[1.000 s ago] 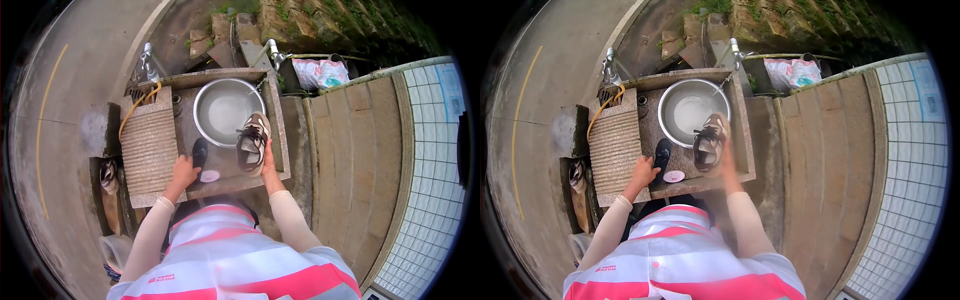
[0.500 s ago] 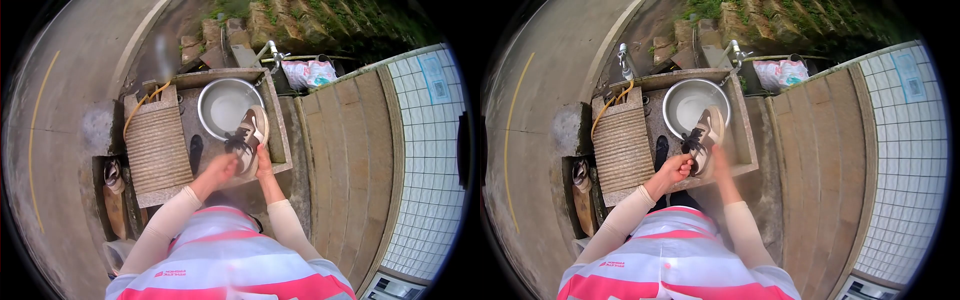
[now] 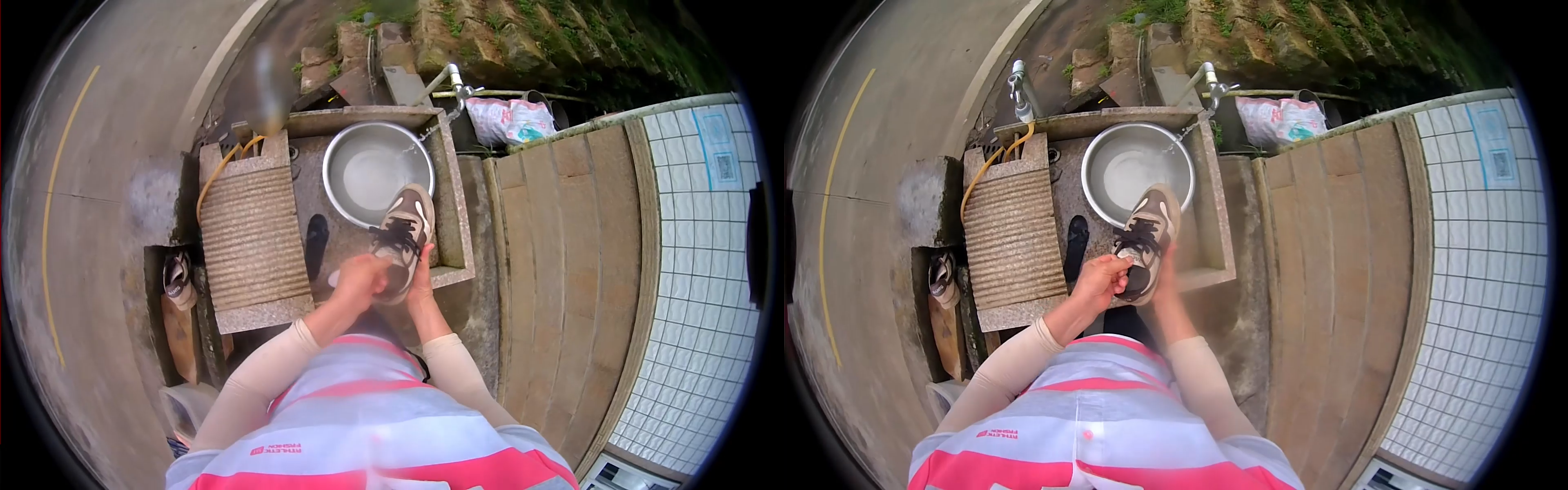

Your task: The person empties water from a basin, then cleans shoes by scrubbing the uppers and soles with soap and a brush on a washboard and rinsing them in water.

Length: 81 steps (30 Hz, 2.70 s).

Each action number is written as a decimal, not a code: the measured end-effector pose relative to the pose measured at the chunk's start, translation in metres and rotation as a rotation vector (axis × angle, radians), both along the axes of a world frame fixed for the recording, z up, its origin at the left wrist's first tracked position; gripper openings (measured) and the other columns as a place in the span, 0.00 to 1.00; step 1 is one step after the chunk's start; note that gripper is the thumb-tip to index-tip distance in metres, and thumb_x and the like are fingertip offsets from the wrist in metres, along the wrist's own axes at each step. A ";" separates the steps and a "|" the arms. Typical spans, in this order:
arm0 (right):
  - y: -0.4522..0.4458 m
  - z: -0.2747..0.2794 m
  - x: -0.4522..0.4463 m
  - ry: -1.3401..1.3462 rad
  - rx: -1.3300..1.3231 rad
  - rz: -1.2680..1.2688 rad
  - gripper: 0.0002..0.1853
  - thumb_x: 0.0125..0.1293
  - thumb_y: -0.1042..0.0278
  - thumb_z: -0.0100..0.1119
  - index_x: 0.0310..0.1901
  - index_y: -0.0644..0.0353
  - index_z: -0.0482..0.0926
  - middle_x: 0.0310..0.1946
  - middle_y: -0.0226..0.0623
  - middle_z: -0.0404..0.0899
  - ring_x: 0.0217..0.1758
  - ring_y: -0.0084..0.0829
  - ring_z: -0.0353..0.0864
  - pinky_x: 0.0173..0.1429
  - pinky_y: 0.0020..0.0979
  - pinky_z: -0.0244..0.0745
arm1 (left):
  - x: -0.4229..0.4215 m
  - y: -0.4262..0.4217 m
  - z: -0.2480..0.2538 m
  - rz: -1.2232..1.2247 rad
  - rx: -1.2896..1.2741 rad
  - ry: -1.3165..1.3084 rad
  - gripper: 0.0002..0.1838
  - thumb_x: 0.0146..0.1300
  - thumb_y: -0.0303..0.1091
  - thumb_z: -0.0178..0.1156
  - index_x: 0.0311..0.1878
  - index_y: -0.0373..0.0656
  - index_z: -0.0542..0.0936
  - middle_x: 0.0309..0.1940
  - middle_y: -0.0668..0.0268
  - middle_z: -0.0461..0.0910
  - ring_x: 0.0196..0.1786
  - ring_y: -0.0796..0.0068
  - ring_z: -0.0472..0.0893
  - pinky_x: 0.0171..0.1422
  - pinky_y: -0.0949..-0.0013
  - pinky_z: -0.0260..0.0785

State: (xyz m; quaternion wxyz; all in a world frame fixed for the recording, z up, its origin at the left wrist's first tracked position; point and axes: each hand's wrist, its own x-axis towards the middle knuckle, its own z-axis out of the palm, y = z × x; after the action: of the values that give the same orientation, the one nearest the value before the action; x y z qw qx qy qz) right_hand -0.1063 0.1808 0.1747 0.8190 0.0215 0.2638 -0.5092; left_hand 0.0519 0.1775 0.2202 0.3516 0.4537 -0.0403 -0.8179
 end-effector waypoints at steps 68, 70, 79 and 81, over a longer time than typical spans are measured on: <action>-0.230 -0.329 -0.111 2.062 -0.712 0.659 0.51 0.49 0.37 0.69 0.64 0.73 0.64 0.53 0.61 0.70 0.53 0.59 0.72 0.57 0.49 0.68 | -0.104 -0.280 -0.390 -0.699 0.137 -0.716 0.12 0.51 0.41 0.68 0.27 0.41 0.84 0.19 0.61 0.80 0.21 0.71 0.81 0.29 0.65 0.74; -0.261 -0.333 -0.127 2.120 -0.910 0.556 0.52 0.46 0.36 0.70 0.65 0.67 0.66 0.50 0.55 0.73 0.51 0.55 0.74 0.56 0.46 0.70 | -0.112 -0.282 -0.415 -0.422 0.182 -0.623 0.12 0.45 0.40 0.71 0.26 0.41 0.82 0.21 0.62 0.80 0.25 0.68 0.81 0.32 0.63 0.74; -0.209 -0.359 -0.066 1.406 -0.151 0.560 0.46 0.50 0.31 0.67 0.63 0.57 0.72 0.50 0.46 0.78 0.52 0.41 0.79 0.54 0.39 0.74 | -0.054 -0.229 -0.389 0.194 0.473 -0.330 0.19 0.68 0.42 0.58 0.44 0.31 0.76 0.34 0.56 0.78 0.34 0.62 0.79 0.40 0.54 0.76; -0.193 -0.362 -0.052 0.918 0.154 0.539 0.40 0.58 0.33 0.60 0.63 0.57 0.72 0.54 0.43 0.78 0.53 0.38 0.79 0.56 0.39 0.74 | -0.044 -0.217 -0.339 0.306 0.460 -0.249 0.17 0.71 0.43 0.55 0.46 0.36 0.76 0.39 0.58 0.80 0.39 0.63 0.80 0.47 0.57 0.74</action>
State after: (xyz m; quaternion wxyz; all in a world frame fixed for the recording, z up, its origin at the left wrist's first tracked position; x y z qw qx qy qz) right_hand -0.1588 -0.0121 -0.1874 0.7171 -0.2118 0.6275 -0.2171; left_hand 0.0077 -0.0392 -0.1190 0.3509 0.6192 0.1722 -0.6810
